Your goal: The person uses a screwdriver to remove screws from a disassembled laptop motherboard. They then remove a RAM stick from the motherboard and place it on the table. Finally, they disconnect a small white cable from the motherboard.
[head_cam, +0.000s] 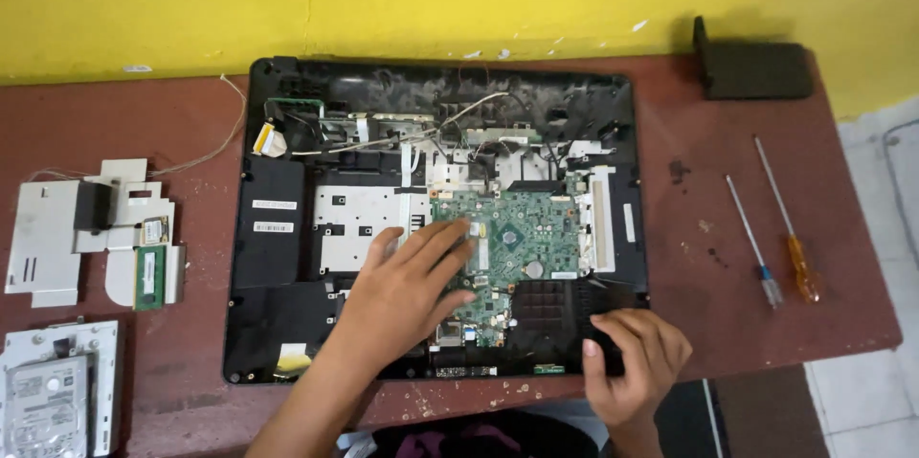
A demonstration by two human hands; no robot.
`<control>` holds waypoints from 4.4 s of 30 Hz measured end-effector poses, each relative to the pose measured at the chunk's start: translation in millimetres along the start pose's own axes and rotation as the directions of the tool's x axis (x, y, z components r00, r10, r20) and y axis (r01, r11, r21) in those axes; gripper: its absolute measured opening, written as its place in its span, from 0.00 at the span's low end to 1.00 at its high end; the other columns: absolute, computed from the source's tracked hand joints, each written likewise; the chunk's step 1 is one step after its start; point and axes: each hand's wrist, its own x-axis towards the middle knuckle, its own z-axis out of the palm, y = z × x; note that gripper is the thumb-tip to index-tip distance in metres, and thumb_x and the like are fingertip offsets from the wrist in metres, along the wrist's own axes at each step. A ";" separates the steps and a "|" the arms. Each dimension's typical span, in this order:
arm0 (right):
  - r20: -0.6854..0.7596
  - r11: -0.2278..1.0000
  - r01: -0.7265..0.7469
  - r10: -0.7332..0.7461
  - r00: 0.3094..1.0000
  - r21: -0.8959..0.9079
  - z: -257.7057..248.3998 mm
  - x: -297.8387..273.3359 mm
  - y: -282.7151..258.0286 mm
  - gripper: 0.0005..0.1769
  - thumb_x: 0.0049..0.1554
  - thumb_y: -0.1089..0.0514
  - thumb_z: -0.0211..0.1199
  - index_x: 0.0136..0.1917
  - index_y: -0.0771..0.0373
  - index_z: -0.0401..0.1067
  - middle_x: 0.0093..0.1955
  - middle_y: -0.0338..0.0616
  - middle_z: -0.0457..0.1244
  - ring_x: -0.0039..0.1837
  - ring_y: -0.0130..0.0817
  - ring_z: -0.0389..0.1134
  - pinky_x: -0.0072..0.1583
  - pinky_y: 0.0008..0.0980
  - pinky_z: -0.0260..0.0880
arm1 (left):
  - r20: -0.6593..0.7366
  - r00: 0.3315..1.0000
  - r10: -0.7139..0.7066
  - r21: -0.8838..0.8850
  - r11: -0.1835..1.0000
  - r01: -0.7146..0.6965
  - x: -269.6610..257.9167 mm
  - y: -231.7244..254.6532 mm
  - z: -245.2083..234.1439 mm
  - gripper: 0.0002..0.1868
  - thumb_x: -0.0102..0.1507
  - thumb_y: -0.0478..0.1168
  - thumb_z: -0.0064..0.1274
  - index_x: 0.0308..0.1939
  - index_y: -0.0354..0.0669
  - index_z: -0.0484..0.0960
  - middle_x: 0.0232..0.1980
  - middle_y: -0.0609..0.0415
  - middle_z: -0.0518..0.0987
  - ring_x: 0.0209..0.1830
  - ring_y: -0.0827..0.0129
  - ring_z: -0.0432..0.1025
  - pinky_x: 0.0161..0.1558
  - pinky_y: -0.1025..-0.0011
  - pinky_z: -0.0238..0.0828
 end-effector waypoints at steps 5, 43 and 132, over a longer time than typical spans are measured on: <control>0.011 0.998 0.037 -0.037 0.999 0.058 -2.6 7.0 -0.3 0.16 0.62 0.50 0.56 0.44 0.61 0.79 0.45 0.41 0.68 0.49 0.40 0.70 0.53 0.42 0.69 | 0.026 1.000 -0.004 -0.058 0.998 0.005 -5.4 -3.9 -0.6 0.22 0.65 0.56 0.59 0.56 0.48 0.80 0.73 0.57 0.71 0.72 0.65 0.65 0.64 0.50 0.60; -0.137 0.993 0.119 -0.116 0.984 0.013 5.0 -25.0 15.5 0.31 0.70 0.43 0.39 0.41 0.64 0.73 0.49 0.52 0.61 0.53 0.50 0.59 0.57 0.47 0.61 | -0.017 0.978 -0.209 -0.423 0.887 0.182 -4.1 20.1 -15.1 0.05 0.71 0.42 0.50 0.43 0.47 0.77 0.67 0.54 0.77 0.73 0.56 0.67 0.63 0.55 0.53; 0.644 0.932 0.194 -0.353 0.679 0.306 15.6 80.8 -35.8 0.04 0.60 0.57 0.66 0.49 0.55 0.76 0.52 0.35 0.65 0.53 0.34 0.66 0.55 0.39 0.54 | -0.365 0.902 -0.233 -0.130 0.972 0.198 -57.2 99.7 20.2 0.14 0.72 0.51 0.50 0.36 0.50 0.76 0.41 0.57 0.81 0.42 0.68 0.78 0.48 0.72 0.64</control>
